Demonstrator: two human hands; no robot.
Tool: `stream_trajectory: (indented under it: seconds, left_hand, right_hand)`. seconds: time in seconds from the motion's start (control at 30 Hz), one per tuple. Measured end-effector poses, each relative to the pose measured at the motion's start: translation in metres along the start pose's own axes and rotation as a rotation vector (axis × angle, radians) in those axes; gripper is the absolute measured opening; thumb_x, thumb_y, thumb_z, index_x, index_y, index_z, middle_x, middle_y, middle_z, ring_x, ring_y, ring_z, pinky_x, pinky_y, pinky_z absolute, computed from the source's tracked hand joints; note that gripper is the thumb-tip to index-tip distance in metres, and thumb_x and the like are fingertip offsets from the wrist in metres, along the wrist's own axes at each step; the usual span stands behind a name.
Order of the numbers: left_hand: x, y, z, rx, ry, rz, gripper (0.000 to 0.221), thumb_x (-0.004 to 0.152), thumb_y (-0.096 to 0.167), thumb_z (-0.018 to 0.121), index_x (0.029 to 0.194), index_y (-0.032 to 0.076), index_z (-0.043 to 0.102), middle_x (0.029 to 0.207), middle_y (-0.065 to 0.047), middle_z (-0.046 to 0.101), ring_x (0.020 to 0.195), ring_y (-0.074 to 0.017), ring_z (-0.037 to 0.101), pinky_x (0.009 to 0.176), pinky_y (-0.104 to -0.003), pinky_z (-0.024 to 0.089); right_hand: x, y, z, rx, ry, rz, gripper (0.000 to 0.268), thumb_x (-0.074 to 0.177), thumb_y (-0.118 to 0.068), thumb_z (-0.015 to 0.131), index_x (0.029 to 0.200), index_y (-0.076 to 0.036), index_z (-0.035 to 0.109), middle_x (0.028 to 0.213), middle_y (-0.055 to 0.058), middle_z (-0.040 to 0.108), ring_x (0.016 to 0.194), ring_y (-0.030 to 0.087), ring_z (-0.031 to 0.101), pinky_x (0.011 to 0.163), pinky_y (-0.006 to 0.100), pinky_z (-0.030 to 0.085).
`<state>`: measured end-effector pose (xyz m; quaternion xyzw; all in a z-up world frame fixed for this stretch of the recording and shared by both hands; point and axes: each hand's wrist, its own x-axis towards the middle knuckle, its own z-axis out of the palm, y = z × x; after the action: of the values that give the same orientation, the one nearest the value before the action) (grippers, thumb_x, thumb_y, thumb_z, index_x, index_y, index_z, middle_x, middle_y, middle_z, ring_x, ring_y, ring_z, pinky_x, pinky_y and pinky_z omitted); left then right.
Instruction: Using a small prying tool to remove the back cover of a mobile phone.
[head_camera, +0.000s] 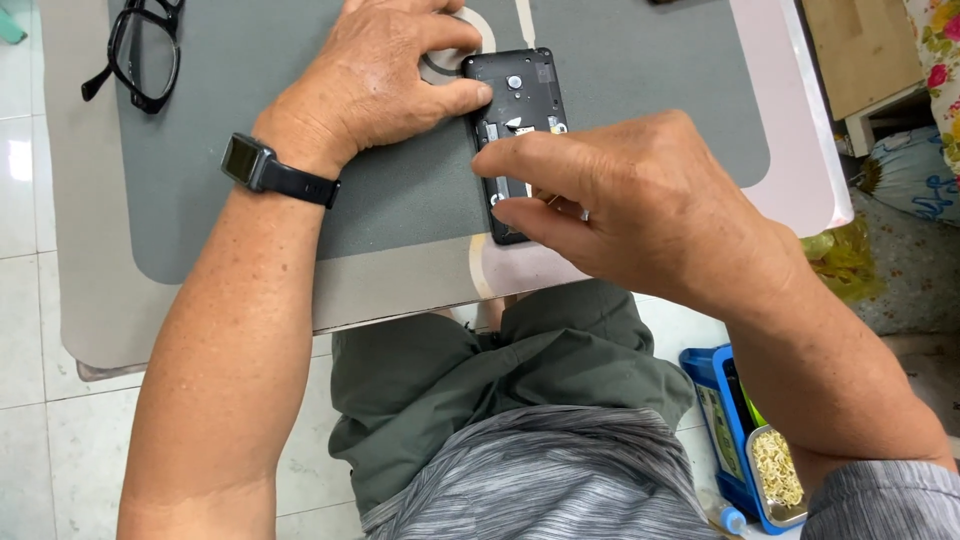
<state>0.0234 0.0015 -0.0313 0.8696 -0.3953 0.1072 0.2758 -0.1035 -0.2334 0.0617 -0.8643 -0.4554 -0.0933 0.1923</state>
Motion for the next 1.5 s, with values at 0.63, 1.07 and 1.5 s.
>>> stream_trajectory:
  seconds: [0.63,1.07,1.5]
  left_hand:
    - [0.001,0.002,-0.002,-0.01,-0.013,-0.023,0.029,0.094,0.038,0.074,0.107,0.012,0.074,0.114,0.002,0.063,0.106,-0.0256,0.056,0.093,-0.046,0.034]
    - [0.003,0.001,-0.002,0.03,-0.039,-0.028,0.027,0.095,0.039,0.073,0.1,0.013,0.073,0.095,-0.001,0.064,0.088,-0.0278,0.055,0.07,-0.045,0.039]
    - [0.003,0.002,-0.002,0.033,-0.069,-0.078,0.027,0.096,0.042,0.072,0.102,0.015,0.073,0.091,-0.001,0.064,0.086,-0.0269,0.056,0.07,-0.046,0.04]
  right_hand:
    - [-0.006,0.002,-0.005,0.015,0.019,-0.034,0.017,0.105,-0.007,0.076,0.121,-0.005,0.071,0.087,0.003,0.073,0.061,0.018,0.061,0.057,0.035,0.045]
    - [-0.027,0.007,-0.003,-0.073,0.057,0.098,0.024,0.104,-0.004,0.083,0.124,-0.006,0.07,0.079,0.002,0.069,0.067,0.019,0.063,0.058,0.034,0.045]
    - [-0.027,0.003,-0.002,-0.099,0.081,0.078,0.018,0.105,0.0,0.082,0.12,-0.004,0.073,0.078,0.001,0.067,0.068,0.02,0.063,0.064,0.035,0.048]
